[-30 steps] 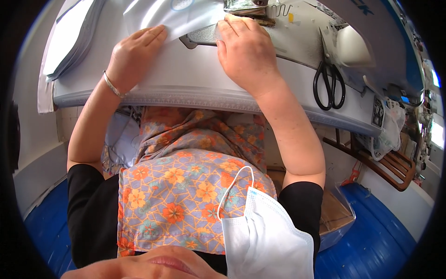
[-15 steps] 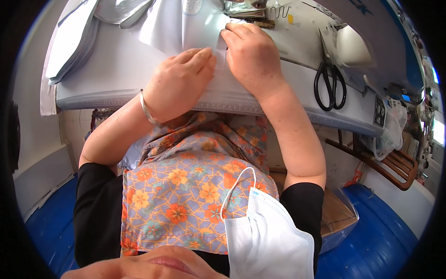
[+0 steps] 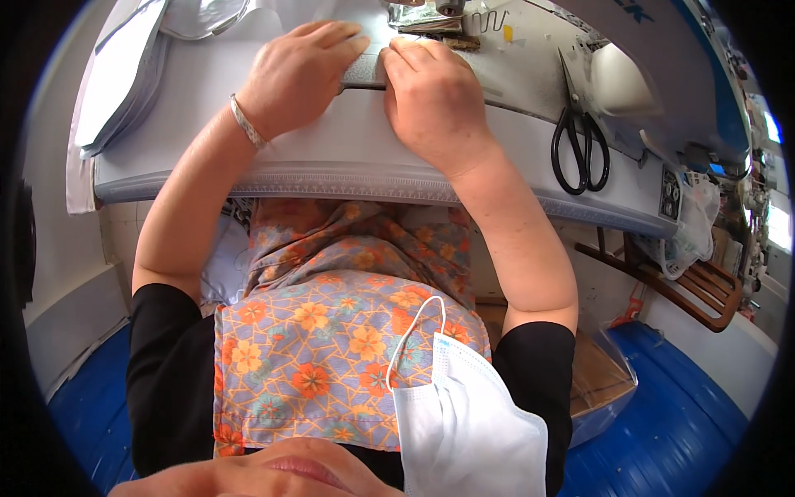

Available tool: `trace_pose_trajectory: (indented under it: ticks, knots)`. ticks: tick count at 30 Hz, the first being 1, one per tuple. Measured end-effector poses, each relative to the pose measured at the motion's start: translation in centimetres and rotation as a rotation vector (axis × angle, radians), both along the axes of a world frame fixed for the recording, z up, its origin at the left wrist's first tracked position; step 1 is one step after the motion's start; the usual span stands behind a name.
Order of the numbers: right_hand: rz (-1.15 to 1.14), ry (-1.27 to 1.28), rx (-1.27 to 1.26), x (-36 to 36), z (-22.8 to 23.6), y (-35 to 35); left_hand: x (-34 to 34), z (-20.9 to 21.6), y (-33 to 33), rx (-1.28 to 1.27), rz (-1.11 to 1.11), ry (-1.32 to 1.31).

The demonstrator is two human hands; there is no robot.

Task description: Sewing edges of white fabric bags and trimming excess material with scissors at an industrial workstation.

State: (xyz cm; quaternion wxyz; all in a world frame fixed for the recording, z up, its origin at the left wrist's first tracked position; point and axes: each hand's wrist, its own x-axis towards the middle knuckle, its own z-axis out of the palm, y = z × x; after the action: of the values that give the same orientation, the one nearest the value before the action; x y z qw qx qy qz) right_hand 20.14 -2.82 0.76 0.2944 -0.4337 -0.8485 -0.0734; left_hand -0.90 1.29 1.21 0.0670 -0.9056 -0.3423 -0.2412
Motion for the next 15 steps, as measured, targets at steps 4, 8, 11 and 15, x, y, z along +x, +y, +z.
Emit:
trace_pose_trajectory:
  ticks: [4, 8, 11, 15]
  knots:
    - [-0.003, -0.001, 0.008, -0.1, -0.1, 0.1, -1.6, -0.3, 2.1, 0.047, 0.078, 0.013]
    - [-0.004, -0.003, -0.029, 0.0, -0.1, -0.1, -6.0, -0.9, 4.5, 0.116, 0.082, 0.158]
    - [-0.015, -0.012, -0.050, 0.1, -0.1, -0.2, -7.5, -0.3, 4.1, -0.112, 0.402, 0.394]
    - [-0.009, -0.002, -0.055, 0.1, -0.1, -0.2, -8.1, 0.7, 2.1, 0.234, 0.315, 0.501]
